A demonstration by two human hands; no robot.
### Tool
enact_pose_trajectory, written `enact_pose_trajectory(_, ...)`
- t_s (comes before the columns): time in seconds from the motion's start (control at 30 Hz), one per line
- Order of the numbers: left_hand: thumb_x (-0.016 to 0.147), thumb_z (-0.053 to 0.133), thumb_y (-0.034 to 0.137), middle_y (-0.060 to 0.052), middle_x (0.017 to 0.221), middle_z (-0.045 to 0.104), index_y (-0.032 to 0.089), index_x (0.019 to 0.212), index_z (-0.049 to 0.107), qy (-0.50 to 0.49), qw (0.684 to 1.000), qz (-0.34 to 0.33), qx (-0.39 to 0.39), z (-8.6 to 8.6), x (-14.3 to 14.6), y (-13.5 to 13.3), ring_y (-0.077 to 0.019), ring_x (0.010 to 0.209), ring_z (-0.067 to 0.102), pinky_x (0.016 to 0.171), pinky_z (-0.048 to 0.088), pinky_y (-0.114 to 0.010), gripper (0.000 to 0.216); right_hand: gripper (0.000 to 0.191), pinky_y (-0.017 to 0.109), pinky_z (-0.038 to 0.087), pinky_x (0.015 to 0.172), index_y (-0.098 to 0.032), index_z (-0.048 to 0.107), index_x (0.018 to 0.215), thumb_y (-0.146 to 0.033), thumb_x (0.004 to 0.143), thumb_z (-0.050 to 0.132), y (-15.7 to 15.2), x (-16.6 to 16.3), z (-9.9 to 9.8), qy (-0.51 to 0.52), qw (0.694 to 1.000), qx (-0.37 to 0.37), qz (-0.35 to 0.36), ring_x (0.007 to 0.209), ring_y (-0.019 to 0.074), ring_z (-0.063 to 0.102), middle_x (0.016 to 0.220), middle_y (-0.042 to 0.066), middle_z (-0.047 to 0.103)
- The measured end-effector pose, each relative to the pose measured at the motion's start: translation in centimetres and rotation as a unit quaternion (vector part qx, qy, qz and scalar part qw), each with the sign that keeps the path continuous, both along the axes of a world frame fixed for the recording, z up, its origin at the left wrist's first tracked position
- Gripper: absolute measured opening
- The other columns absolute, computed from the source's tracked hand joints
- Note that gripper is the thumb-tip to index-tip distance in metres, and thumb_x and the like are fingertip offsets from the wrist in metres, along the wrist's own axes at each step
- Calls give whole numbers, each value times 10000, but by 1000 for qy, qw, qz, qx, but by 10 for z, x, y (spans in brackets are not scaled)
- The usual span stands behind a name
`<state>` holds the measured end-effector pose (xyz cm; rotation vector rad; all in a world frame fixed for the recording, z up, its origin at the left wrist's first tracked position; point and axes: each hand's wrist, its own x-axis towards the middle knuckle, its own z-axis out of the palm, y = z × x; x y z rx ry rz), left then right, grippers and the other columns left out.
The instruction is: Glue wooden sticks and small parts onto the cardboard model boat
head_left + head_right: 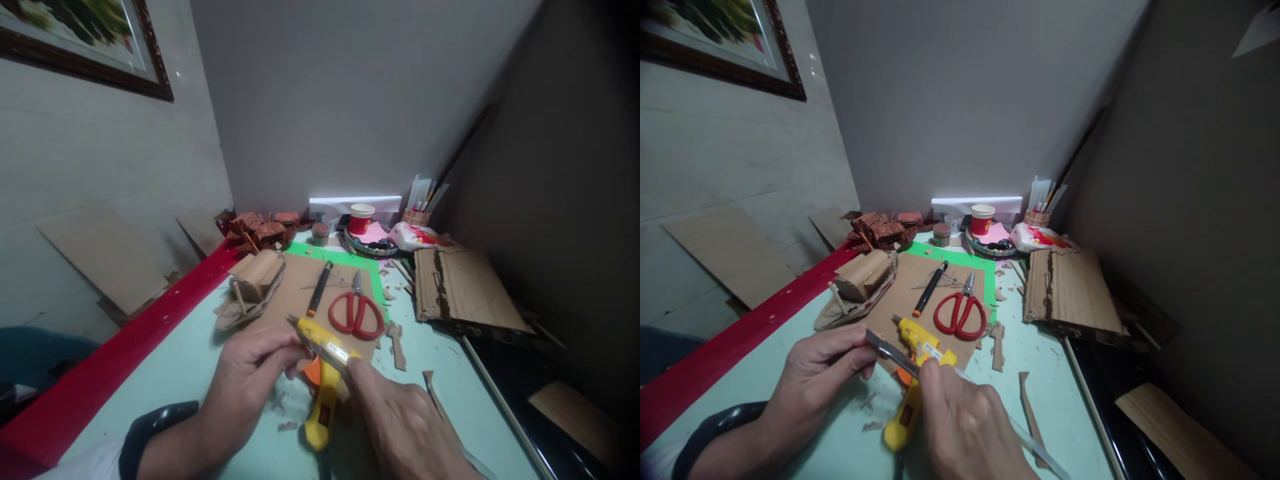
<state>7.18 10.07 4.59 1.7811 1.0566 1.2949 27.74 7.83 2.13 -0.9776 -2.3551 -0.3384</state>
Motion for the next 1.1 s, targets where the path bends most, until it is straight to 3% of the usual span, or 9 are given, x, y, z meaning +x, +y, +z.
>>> enact_pose_trajectory(0.17,907,581,151,48,621,582,194,653,634,-5,1000,9,-9,-3,-5,-1,-90,585,524,553,397,-183,263,219,245,309,397,-203,402,952,-9,901,314,0,5,3,8,999,-44,19,411,120,426,576,-72,437)
enact_pose_trajectory(0.27,911,586,164,43,627,591,194,672,648,-9,1000,2,-4,-4,-7,-1,-93,590,525,561,395,-190,249,219,250,282,383,-217,378,923,-10,905,308,0,6,2,28,999,-26,34,390,113,391,569,-78,415)
enact_pose_trajectory(0.47,904,581,179,35,617,601,193,655,652,-24,997,-16,-68,-4,-5,1,-99,582,520,557,389,-198,259,233,248,254,365,-223,369,912,0,898,304,0,3,-2,52,995,-71,37,356,99,385,539,-91,430)
enact_pose_trajectory(0.63,918,559,206,25,589,560,180,624,619,-23,990,-47,-131,-8,-5,0,-105,567,485,551,374,-211,301,211,243,262,363,-211,385,920,-10,884,330,0,7,-5,41,996,-63,45,365,102,397,549,-85,434)
enact_pose_trajectory(0.9,925,617,431,19,585,547,166,778,700,-128,960,-97,-228,-14,-4,1,-92,534,426,499,319,-203,314,274,252,270,356,-137,431,1076,6,887,293,3,5,-4,30,999,-11,29,347,115,377,536,-95,393)
enact_pose_trajectory(1.1,968,531,476,27,576,510,171,716,636,-71,975,-92,-191,-15,-6,-1,-100,540,418,522,310,-233,409,257,243,269,355,-149,443,1078,3,914,315,-4,1,0,39,998,-44,21,342,106,394,526,-99,415)
